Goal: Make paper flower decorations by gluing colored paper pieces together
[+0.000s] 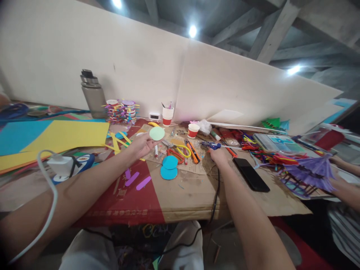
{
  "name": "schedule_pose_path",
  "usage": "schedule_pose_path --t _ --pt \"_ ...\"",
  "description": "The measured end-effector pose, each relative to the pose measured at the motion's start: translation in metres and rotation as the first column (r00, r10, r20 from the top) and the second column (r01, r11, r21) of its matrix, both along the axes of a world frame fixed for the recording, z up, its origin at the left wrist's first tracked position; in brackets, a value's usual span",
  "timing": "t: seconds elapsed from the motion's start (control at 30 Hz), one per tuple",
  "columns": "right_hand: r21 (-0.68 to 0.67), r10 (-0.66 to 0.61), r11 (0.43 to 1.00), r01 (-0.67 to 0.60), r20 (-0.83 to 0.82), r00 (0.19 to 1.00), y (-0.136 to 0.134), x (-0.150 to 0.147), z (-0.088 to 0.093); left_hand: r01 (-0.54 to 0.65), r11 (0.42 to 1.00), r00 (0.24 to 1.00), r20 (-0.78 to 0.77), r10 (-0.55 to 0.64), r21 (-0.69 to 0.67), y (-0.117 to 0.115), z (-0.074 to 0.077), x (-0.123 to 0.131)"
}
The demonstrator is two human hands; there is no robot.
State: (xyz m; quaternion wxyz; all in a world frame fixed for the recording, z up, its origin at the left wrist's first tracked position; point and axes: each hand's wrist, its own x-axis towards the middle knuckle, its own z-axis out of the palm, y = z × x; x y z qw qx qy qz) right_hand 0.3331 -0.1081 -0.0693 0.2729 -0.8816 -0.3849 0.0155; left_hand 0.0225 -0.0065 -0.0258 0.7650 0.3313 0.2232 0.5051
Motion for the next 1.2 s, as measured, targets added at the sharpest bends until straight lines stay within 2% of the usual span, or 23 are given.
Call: schedule_pose_path --t 0.13,0.2,0.23,0.27,0.3,0.33,0.37,0.43,0.5,0.53,0.63,0.73,0.8,0.9,0.93,1.0,1.1,1.2 --pt "-0.097 -0.158 0.982 0.161 0.030 0.987 -0.010 -0.011 0.008 -0.003 1.000 1.000 0.024 0.003 0.026 0.002 0.000 -0.002" --pt "-0.049 -0.211 0.975 0.218 0.114 0.971 -0.015 -0.023 0.014 -0.009 1.000 1.000 0.022 0.008 0.025 0.003 -0.001 -0.002" --pt "0.004 -0.202 0.979 0.204 0.177 0.963 -0.018 -0.031 0.017 -0.011 1.000 1.000 0.018 0.010 0.020 0.004 -0.001 -0.002" --pt "0.058 -0.146 0.989 0.136 0.235 0.961 -0.020 -0.041 0.021 -0.012 1.000 1.000 0.015 0.012 0.013 0.005 -0.002 -0.002" --pt "0.083 -0.008 0.996 -0.015 0.274 0.962 -0.021 -0.053 0.025 -0.013 1.000 1.000 0.014 0.013 0.006 0.006 -0.002 -0.002" --pt "0.080 0.159 0.979 -0.187 0.272 0.949 -0.022 -0.067 0.028 -0.015 1.000 1.000 0.012 0.015 -0.001 0.007 -0.002 -0.002" --pt "0.065 0.326 0.934 -0.350 0.238 0.915 -0.023 -0.082 0.031 -0.019 1.000 1.000 0.010 0.019 -0.008 0.007 -0.002 -0.002" --pt "0.017 0.610 0.780 -0.626 0.204 0.766 -0.024 -0.113 0.035 -0.039 0.999 0.999 0.003 0.039 -0.018 0.007 0.000 -0.002" --pt "-0.079 0.733 0.667 -0.741 0.250 0.633 -0.025 -0.140 0.035 -0.059 0.998 0.998 -0.004 0.059 -0.020 0.006 0.001 -0.002" --pt "-0.133 0.755 0.646 -0.751 0.257 0.604 -0.025 -0.151 0.035 -0.063 0.998 0.998 -0.005 0.063 -0.016 0.005 0.002 -0.002" --pt "-0.279 0.772 0.635 -0.721 0.252 0.583 -0.026 -0.167 0.031 -0.045 0.999 0.999 -0.004 0.045 0.001 0.003 0.003 -0.003" --pt "-0.295 0.778 0.628 -0.720 0.223 0.587 -0.026 -0.167 0.032 -0.027 1.000 1.000 0.001 0.027 0.015 0.002 0.002 -0.003" --pt "-0.222 0.763 0.646 -0.730 0.208 0.612 -0.025 -0.163 0.038 -0.026 0.999 1.000 0.002 0.026 0.019 0.002 0.002 -0.003" --pt "0.032 0.673 0.714 -0.700 0.246 0.698 -0.018 -0.158 0.051 -0.005 1.000 1.000 0.003 0.005 0.026 0.000 0.001 -0.001" --pt "0.135 0.630 0.721 -0.680 0.279 0.724 -0.014 -0.158 0.054 0.010 0.999 1.000 -0.002 -0.010 0.032 -0.002 0.001 0.000" --pt "0.296 0.556 0.694 -0.656 0.359 0.750 -0.004 -0.158 0.057 0.053 0.997 0.998 -0.029 -0.052 0.053 -0.005 0.001 0.001" --pt "0.357 0.529 0.632 -0.688 0.450 0.720 0.012 -0.162 0.050 0.158 0.982 0.986 -0.071 -0.151 0.102 -0.012 0.000 0.002" --pt "0.325 0.538 0.614 -0.719 0.494 0.683 0.024 -0.165 0.039 0.219 0.965 0.975 -0.072 -0.210 0.146 -0.016 -0.002 0.004"
